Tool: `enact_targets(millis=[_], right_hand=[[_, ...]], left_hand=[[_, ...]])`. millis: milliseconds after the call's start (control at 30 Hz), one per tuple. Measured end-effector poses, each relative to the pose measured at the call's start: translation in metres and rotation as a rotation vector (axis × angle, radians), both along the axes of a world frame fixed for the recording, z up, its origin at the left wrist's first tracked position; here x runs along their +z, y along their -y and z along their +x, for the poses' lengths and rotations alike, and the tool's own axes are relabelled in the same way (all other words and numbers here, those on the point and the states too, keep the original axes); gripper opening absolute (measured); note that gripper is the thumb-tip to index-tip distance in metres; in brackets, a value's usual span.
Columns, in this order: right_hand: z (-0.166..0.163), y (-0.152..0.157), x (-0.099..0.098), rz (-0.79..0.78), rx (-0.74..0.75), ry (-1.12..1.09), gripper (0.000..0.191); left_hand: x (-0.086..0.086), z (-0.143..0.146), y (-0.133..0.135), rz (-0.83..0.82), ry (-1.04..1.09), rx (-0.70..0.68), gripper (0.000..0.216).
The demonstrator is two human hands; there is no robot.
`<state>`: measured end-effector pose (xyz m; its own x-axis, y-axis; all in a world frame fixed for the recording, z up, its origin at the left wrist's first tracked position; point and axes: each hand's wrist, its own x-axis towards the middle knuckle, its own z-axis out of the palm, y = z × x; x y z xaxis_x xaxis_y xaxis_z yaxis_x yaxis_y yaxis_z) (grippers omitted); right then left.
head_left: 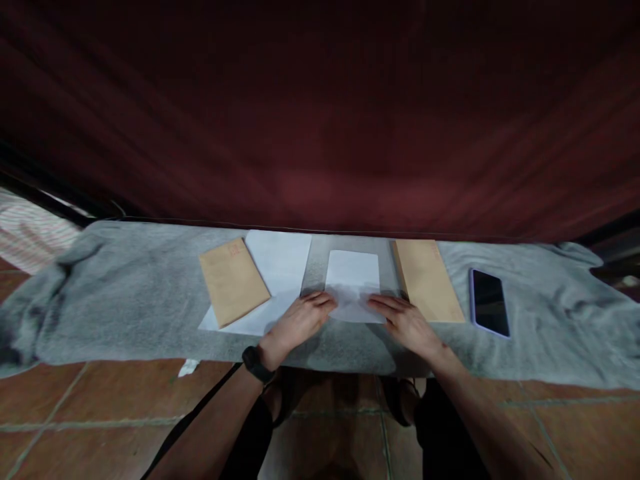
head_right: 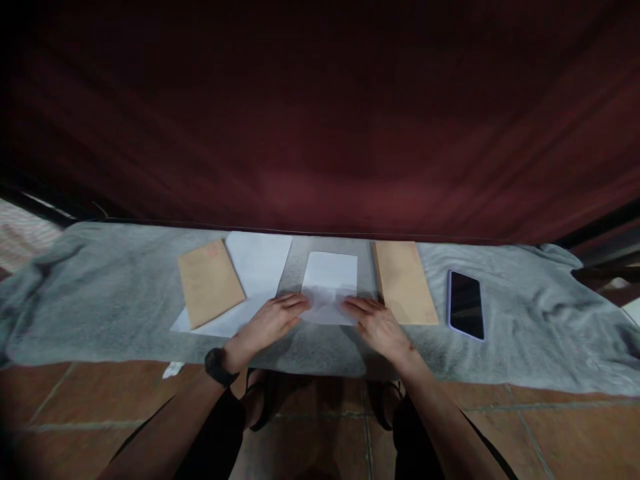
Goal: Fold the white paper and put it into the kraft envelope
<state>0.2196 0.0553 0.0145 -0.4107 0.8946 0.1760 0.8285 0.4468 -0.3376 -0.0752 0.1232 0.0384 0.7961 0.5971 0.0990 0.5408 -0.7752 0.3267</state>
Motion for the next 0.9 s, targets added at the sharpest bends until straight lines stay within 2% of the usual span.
enact_targets(millis=[233,433,600,767,900], right_hand=[[-0.005,0.014,0.001,-0.086,0.101,0.022,0.056],[-0.017,0.022,0.005,-0.169,0.099,-0.075,0.053],[-0.041,0.026,-0.012,-0.047,-0.019,0.007,0.058],[-0.062,0.029,-0.024,0.059,-0.078,0.095,0.06],[-0.069,0.03,-0.029,0.094,-0.127,0.123,0.059]], left_hand=[[-0.001,0.003,0.012,0.096,-0.116,-0.043,0.017],[0.001,0.011,0.025,0.131,-0.154,-0.07,0.016],[-0.005,0.014,0.032,0.128,-0.09,-0.028,0.029],[-0.016,0.023,0.036,0.109,-0.114,0.033,0.064],[-0.025,0.03,0.04,0.123,-0.139,0.072,0.065]])
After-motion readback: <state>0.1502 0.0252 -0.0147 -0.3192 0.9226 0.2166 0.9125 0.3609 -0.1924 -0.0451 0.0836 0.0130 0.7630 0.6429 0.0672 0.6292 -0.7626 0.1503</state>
